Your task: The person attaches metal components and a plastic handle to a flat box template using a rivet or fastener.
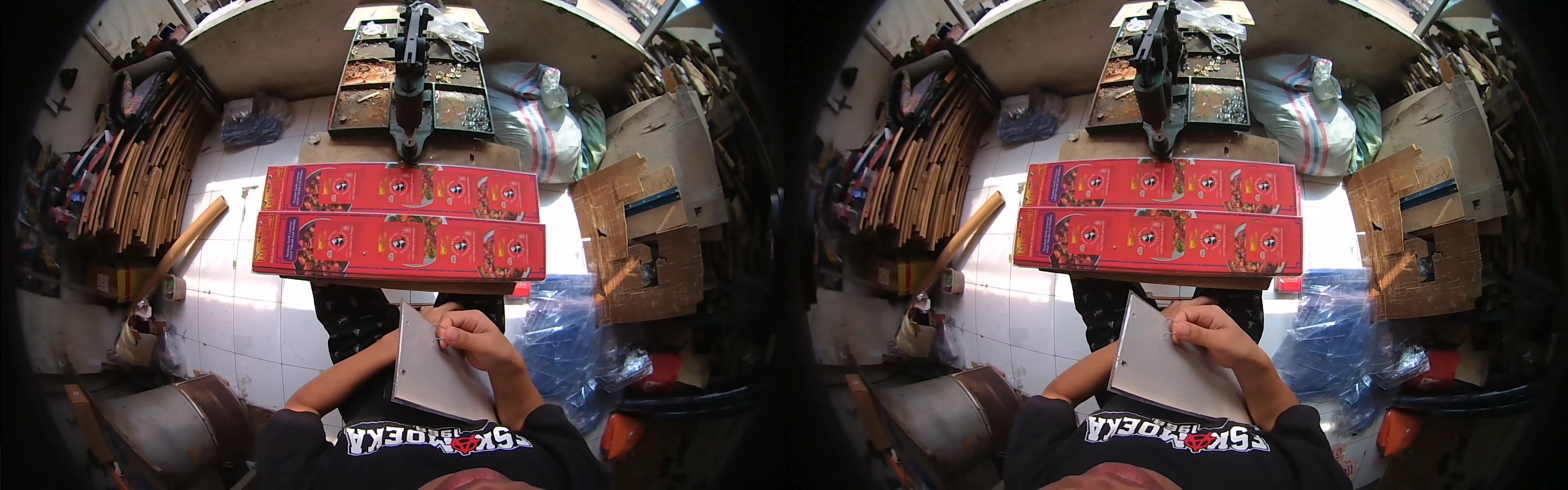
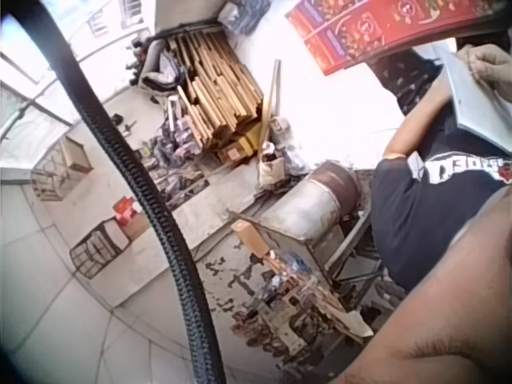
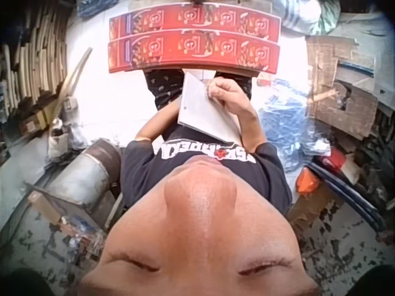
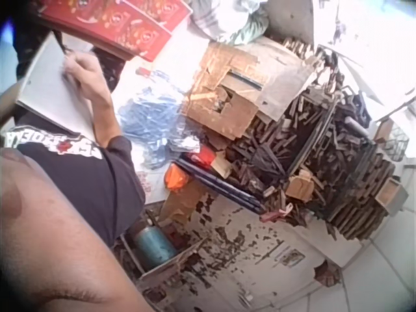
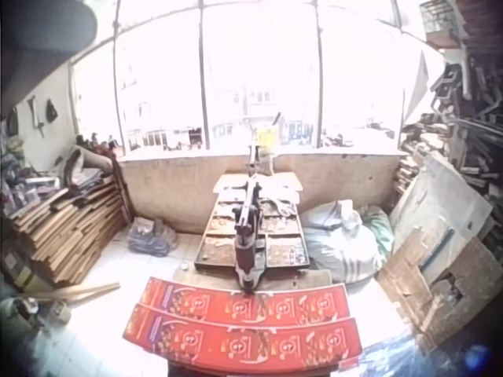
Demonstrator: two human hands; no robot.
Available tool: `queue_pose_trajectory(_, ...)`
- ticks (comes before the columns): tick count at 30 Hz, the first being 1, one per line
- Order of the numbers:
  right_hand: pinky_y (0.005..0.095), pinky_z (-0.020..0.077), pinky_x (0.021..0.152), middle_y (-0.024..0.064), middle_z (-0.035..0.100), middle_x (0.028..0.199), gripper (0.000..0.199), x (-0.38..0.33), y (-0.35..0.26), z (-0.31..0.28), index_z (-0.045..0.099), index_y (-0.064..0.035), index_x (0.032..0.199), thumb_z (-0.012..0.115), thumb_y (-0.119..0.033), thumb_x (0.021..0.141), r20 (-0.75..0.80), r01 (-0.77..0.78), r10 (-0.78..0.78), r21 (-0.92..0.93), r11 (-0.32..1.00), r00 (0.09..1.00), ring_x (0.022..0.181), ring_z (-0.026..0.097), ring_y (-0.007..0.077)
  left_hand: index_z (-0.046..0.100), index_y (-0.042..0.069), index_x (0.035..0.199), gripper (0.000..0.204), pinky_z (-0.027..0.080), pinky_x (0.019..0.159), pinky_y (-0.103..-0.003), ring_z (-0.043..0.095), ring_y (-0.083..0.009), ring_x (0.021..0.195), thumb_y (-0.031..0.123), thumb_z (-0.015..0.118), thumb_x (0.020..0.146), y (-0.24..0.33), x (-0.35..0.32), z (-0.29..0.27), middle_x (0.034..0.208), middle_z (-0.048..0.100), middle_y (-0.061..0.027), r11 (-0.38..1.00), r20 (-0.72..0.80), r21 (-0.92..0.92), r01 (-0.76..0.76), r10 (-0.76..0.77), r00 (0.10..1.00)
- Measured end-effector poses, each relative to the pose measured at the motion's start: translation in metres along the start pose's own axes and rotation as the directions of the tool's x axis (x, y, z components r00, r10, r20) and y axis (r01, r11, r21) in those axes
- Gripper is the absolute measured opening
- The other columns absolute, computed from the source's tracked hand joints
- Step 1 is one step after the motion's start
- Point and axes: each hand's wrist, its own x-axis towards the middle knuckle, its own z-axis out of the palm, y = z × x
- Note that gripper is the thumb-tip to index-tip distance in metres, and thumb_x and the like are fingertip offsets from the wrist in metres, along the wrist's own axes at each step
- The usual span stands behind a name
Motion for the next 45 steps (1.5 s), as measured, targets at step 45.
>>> queue_pose_trajectory(45, 0.0245, 0.0527, 0.056, 0.0067, 0.062, 0.085, 0.026, 0.063, -0.043, -0.040, 0.055, -0.0046, 0.088, 0.059, -0.029, 0.096, 0.251, -0.226, 0.131, 0.400, 0.889, 0.959, 0.065, 0.063, 0.0145, 0.063, 0.000, 0.114, 0.030, 0.051, 0.087, -0.034, 0.068, -0.0237, 0.097, 0.004, 0.069, 0.084, 0.125, -0.022, -0.172, 0.104, 0.069, -0.0112, 0.755, -0.272, 0.075, -0.652, 0.644, 0.715)
